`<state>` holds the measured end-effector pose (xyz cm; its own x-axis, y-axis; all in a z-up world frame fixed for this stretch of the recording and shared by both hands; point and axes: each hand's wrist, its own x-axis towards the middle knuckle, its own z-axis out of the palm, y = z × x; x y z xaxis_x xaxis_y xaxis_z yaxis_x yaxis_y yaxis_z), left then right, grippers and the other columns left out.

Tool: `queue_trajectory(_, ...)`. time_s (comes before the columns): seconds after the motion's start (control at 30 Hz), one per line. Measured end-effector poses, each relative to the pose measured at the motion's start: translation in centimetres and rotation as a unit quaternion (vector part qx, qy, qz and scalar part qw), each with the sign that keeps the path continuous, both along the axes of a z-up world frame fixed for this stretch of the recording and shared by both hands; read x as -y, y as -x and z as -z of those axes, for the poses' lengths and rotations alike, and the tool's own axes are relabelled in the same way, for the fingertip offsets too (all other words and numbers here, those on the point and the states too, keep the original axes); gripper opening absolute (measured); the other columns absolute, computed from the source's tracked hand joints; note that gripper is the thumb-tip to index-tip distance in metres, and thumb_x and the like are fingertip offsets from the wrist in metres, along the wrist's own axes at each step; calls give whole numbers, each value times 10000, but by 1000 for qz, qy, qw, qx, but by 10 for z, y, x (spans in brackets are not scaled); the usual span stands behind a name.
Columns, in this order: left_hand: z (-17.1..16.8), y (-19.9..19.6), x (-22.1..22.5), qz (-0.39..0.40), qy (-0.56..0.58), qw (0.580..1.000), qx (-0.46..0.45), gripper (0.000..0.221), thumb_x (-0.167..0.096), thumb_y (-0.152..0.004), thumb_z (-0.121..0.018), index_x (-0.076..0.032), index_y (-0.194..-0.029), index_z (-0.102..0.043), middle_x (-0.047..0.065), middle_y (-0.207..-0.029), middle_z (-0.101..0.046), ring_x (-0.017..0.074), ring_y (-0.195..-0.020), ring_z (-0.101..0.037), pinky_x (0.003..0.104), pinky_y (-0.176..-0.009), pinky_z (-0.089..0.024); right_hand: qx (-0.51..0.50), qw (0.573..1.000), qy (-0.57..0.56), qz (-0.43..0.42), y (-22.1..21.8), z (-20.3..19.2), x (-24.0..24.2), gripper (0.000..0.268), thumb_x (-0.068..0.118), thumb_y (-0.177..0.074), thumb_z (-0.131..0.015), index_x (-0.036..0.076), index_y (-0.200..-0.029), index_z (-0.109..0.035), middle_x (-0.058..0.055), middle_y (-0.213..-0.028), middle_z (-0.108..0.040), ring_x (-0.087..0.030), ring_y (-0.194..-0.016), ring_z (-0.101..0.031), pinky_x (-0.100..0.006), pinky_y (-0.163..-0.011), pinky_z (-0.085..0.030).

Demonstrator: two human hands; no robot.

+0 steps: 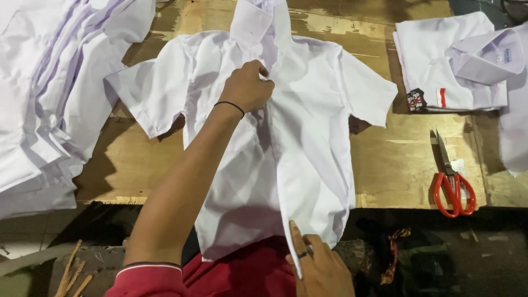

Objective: A worker in a sewing factory is seen smoothing, inspecting, and folding white school shirts on a wooden workbench.

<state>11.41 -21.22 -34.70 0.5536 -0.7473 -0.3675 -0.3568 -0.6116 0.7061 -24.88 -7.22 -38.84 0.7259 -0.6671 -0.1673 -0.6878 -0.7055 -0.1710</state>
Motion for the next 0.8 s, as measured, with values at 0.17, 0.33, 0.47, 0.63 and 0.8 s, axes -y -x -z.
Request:
queue_trajectory(0.17, 3, 0, 9, -15, 19, 999, 34, 412, -517, -892, -608, -201, -1155, -623, -30, -1169, -715, 230, -1041, -663, 397, -845, -514, 18, 996, -16, -82, -9, 19, -4, 722, 394, -921, -705, 235, -1564, -416, -32, -1131, -567, -304, -816, -635, -506, -682, -565)
queue_trajectory(0.33, 22, -9, 28, 1, 53, 991, 126, 276, -289, -904, -533, -174, -1118, -664, 28, -1168, -696, 316, -1081, -620, 487, -814, -511, -44, 993, -42, -106, -4, 40, 2, 695, 468, -994, -579, 279, -1607, -312, -31, -1217, -525, -309, -861, -630, -538, -707, -584)
queue_trajectory(0.47, 17, -11, 36, -16, 46, 995, 92, 274, -233, -842, -456, -145, -1049, -611, 80, -1066, -692, 343, -927, -625, 451, -739, -496, 16, 992, 33, -117, 1, 48, 0, 711, 436, -902, -690, 269, -1547, -440, 8, -1091, -578, -263, -785, -653, -469, -614, -603)
queue_trajectory(0.63, 41, -31, 53, 27, 104, 988, 109, 261, -229, -833, -525, -108, -1049, -608, 84, -1096, -623, 292, -989, -601, 400, -834, -494, 51, 991, 46, -115, -2, 38, 2, 738, 361, -884, -760, 266, -1544, -447, 33, -1040, -631, -245, -706, -665, -457, -563, -597)
queue_trajectory(0.8, 46, -40, 60, 20, 134, 986, 98, 173, -216, -854, -548, -113, -963, -635, 99, -1149, -585, 304, -1025, -589, 392, -885, -498, -63, 991, -77, -85, -5, 33, 6, 723, 329, -942, -567, 434, -1609, -309, 55, -1083, -558, -288, -762, -611, -439, -604, -523)
